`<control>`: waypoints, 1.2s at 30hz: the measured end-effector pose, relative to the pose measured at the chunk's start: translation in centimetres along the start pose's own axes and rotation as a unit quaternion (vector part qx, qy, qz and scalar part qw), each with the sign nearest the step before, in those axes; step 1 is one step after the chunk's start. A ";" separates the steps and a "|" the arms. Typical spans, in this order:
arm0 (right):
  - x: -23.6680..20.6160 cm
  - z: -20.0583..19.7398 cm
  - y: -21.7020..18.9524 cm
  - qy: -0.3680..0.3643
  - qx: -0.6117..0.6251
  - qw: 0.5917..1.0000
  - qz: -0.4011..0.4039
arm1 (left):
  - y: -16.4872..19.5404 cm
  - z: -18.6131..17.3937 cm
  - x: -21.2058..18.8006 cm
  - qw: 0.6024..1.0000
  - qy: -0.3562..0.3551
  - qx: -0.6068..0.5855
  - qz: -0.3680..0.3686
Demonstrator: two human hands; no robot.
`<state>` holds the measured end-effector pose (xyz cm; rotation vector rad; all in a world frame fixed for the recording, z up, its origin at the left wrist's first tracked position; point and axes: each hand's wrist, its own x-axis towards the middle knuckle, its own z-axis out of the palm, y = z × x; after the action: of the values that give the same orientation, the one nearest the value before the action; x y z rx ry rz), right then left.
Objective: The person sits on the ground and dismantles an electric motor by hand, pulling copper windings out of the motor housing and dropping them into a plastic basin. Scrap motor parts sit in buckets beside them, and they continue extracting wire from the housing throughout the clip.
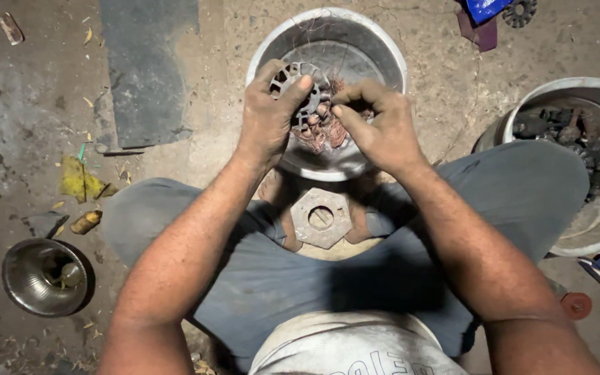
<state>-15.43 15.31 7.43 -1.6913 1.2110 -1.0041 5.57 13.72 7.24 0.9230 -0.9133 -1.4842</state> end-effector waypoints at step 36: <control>0.3 1.6 0.0 0.012 0.114 0.993 0.023 | 0.3 -0.1 0.3 1.000 -0.021 -0.013 -0.008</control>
<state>-13.90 15.31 6.91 -1.4714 1.1017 -1.0928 5.73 13.36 7.51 0.8856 -0.9169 -1.5316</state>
